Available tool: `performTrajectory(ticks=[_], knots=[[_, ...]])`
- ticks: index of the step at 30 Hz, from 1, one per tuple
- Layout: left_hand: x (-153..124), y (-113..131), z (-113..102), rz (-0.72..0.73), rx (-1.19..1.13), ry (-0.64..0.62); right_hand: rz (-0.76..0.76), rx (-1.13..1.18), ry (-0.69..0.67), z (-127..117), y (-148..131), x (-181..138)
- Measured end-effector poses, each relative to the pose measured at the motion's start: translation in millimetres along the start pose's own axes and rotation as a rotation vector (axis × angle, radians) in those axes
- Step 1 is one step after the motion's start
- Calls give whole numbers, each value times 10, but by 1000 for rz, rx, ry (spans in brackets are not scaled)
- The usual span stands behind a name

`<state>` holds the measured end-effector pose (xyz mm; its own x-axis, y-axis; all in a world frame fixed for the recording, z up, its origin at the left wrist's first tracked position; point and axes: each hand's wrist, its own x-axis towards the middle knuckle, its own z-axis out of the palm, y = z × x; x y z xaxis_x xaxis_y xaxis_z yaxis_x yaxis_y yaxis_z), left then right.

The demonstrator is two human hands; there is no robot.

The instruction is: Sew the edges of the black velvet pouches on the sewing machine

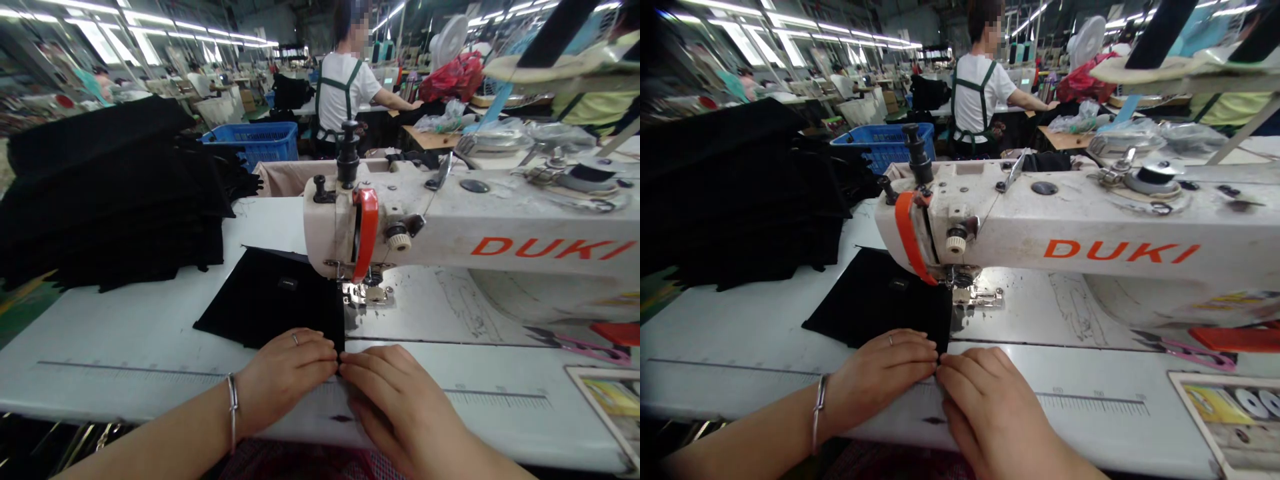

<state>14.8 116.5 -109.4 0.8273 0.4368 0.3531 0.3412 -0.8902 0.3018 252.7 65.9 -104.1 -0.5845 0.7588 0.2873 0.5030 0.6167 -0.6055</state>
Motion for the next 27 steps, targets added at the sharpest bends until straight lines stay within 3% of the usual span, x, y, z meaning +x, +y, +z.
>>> performTrajectory(ticks=[11, 27], knots=[[156, -311, -5, 31, 69, 36, 19, -131, -46, -99, 123, 225], [414, -717, -18, -128, 100, 24, 46, -333, -19, -120, 441, 525]])
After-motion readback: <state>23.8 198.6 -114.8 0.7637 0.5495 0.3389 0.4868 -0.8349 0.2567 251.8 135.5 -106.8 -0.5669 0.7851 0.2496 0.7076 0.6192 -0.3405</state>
